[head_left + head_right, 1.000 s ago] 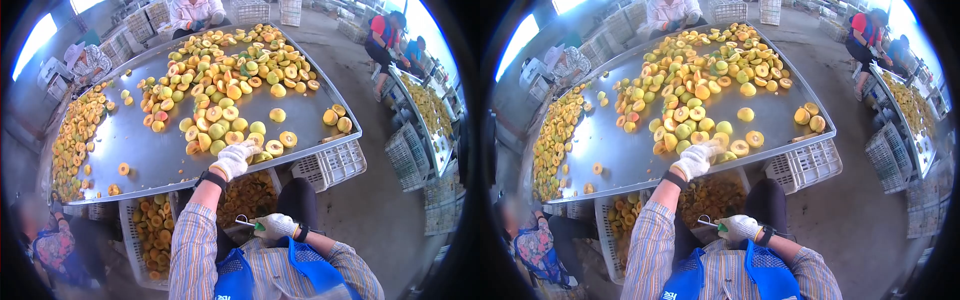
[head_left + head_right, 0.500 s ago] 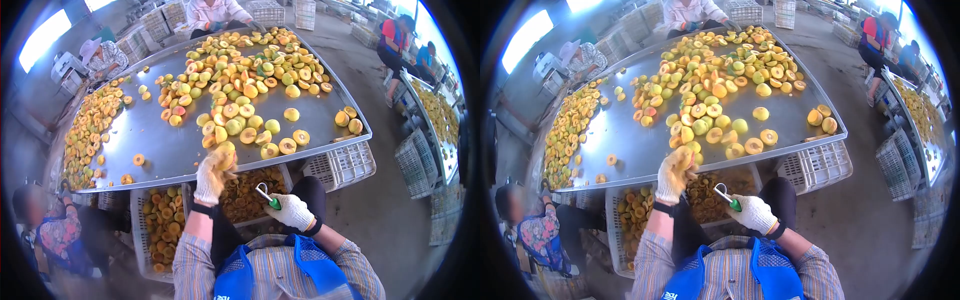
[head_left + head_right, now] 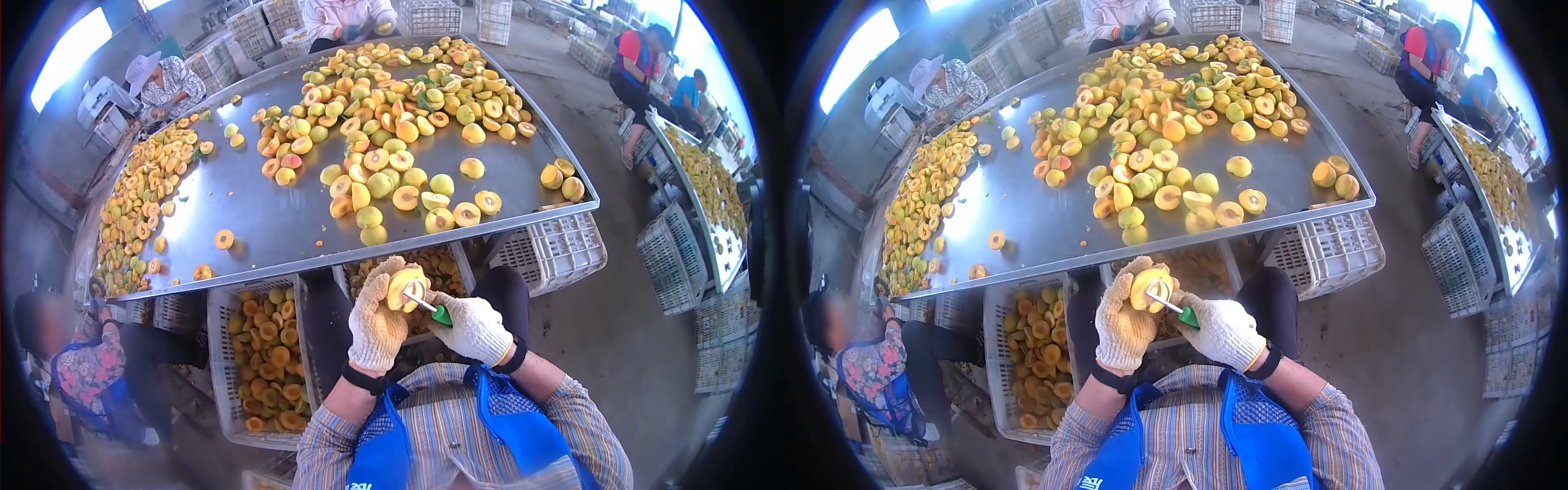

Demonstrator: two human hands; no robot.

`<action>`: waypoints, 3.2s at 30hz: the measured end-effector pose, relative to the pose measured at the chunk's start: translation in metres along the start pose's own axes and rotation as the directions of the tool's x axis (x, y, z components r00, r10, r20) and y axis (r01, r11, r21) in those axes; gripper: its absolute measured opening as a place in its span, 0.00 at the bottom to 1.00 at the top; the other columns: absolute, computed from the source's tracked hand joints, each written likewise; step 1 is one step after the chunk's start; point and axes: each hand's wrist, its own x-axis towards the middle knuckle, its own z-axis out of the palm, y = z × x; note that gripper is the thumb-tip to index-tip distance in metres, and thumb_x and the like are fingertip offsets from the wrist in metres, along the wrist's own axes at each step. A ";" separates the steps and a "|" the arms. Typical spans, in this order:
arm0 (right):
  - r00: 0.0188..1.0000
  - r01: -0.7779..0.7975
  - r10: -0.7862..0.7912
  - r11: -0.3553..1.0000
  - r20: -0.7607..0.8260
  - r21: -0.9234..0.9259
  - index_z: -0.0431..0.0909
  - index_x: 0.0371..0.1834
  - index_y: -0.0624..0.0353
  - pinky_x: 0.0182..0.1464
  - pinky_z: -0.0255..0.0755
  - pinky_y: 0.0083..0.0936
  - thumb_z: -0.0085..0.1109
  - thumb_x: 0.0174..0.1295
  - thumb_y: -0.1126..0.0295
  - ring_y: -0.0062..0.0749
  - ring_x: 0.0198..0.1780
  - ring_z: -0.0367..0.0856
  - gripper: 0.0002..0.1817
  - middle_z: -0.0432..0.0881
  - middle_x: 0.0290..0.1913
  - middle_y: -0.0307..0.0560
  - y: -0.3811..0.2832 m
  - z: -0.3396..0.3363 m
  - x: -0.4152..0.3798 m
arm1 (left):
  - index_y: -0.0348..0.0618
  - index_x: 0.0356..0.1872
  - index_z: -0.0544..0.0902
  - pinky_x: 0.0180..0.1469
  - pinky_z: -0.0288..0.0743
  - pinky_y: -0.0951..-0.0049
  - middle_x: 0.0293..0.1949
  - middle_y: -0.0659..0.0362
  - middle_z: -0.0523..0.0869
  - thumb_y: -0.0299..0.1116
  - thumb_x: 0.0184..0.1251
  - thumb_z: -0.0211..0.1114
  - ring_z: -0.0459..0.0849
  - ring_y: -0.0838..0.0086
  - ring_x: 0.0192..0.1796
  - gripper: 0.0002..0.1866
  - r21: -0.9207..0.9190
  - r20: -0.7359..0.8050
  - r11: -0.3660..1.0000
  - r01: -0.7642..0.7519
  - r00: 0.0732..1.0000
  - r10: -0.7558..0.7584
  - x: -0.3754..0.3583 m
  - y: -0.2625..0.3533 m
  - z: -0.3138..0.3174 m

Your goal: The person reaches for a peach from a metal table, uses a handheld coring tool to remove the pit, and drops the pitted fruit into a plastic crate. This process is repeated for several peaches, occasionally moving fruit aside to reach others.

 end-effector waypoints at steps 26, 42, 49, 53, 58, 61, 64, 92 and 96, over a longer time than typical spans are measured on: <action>0.998 0.058 -0.058 0.998 -0.002 -0.008 0.86 0.36 0.52 0.32 0.81 0.41 0.64 0.56 0.68 0.52 0.29 0.86 0.06 0.84 0.25 0.52 0.031 0.026 0.005 | 0.30 0.53 0.81 0.49 0.84 0.55 0.45 0.47 0.86 0.36 0.73 0.55 0.87 0.53 0.45 0.19 0.100 -0.118 0.995 0.031 0.993 -0.019 -0.016 -0.016 0.015; 1.000 0.016 -0.018 0.995 -0.015 -0.094 0.84 0.37 0.49 0.31 0.80 0.42 0.65 0.59 0.58 0.51 0.29 0.86 0.09 0.85 0.26 0.49 0.010 0.024 0.007 | 0.36 0.57 0.80 0.51 0.84 0.51 0.48 0.48 0.85 0.46 0.75 0.55 0.85 0.50 0.52 0.23 -0.097 -0.054 0.995 -0.009 0.999 0.004 -0.012 -0.017 0.017; 0.999 0.023 -0.019 0.994 0.041 -0.107 0.86 0.35 0.51 0.33 0.81 0.43 0.66 0.56 0.63 0.52 0.29 0.86 0.07 0.84 0.25 0.51 0.017 0.019 0.007 | 0.36 0.54 0.81 0.53 0.83 0.52 0.48 0.48 0.86 0.45 0.75 0.56 0.86 0.54 0.50 0.22 0.048 -0.097 0.999 -0.026 0.995 0.030 -0.016 -0.018 0.019; 0.992 0.122 -0.121 0.989 0.017 -0.079 0.85 0.32 0.52 0.32 0.81 0.42 0.67 0.53 0.67 0.52 0.28 0.85 0.05 0.84 0.24 0.52 0.024 0.014 0.007 | 0.32 0.50 0.82 0.52 0.84 0.55 0.46 0.47 0.86 0.39 0.75 0.57 0.87 0.55 0.47 0.18 0.132 -0.175 0.991 0.010 0.985 0.013 -0.020 -0.015 0.023; 0.981 0.097 -0.098 0.995 0.168 0.013 0.84 0.34 0.51 0.29 0.80 0.40 0.64 0.57 0.64 0.46 0.25 0.84 0.05 0.82 0.22 0.48 0.017 0.015 -0.001 | 0.30 0.47 0.83 0.45 0.87 0.58 0.41 0.44 0.87 0.37 0.73 0.58 0.88 0.55 0.41 0.17 0.292 -0.091 0.956 -0.004 0.995 0.032 -0.018 0.005 0.031; 0.960 0.265 -0.265 0.964 0.087 0.009 0.88 0.34 0.49 0.30 0.81 0.37 0.69 0.58 0.60 0.47 0.27 0.86 0.08 0.85 0.24 0.46 0.018 0.021 0.005 | 0.29 0.46 0.84 0.40 0.87 0.58 0.42 0.42 0.87 0.35 0.71 0.59 0.88 0.54 0.41 0.16 0.080 0.118 0.984 0.158 0.979 -0.167 -0.010 0.010 0.024; 0.985 0.059 -0.041 0.993 0.169 -0.101 0.88 0.35 0.49 0.29 0.81 0.37 0.68 0.59 0.57 0.46 0.27 0.86 0.10 0.85 0.25 0.46 0.016 0.011 0.010 | 0.28 0.45 0.84 0.40 0.86 0.58 0.41 0.41 0.87 0.36 0.68 0.61 0.88 0.52 0.40 0.17 0.440 -0.168 0.897 0.041 0.985 0.037 -0.008 0.001 0.031; 0.877 0.203 -0.192 0.979 0.441 0.022 0.88 0.42 0.54 0.36 0.80 0.36 0.61 0.65 0.57 0.40 0.29 0.85 0.14 0.87 0.29 0.51 0.014 0.046 0.015 | 0.40 0.44 0.82 0.44 0.88 0.58 0.39 0.50 0.86 0.45 0.72 0.59 0.87 0.56 0.38 0.17 -0.184 -0.233 0.982 -0.039 0.973 -0.005 0.006 0.002 -0.012; 0.899 -0.128 0.115 0.992 0.422 0.001 0.85 0.45 0.53 0.40 0.81 0.41 0.59 0.64 0.57 0.48 0.36 0.87 0.15 0.87 0.33 0.54 0.016 0.037 0.029 | 0.41 0.41 0.83 0.42 0.84 0.57 0.35 0.52 0.86 0.41 0.70 0.61 0.86 0.58 0.38 0.13 0.020 -0.301 0.967 -0.254 0.921 0.248 0.006 0.059 -0.052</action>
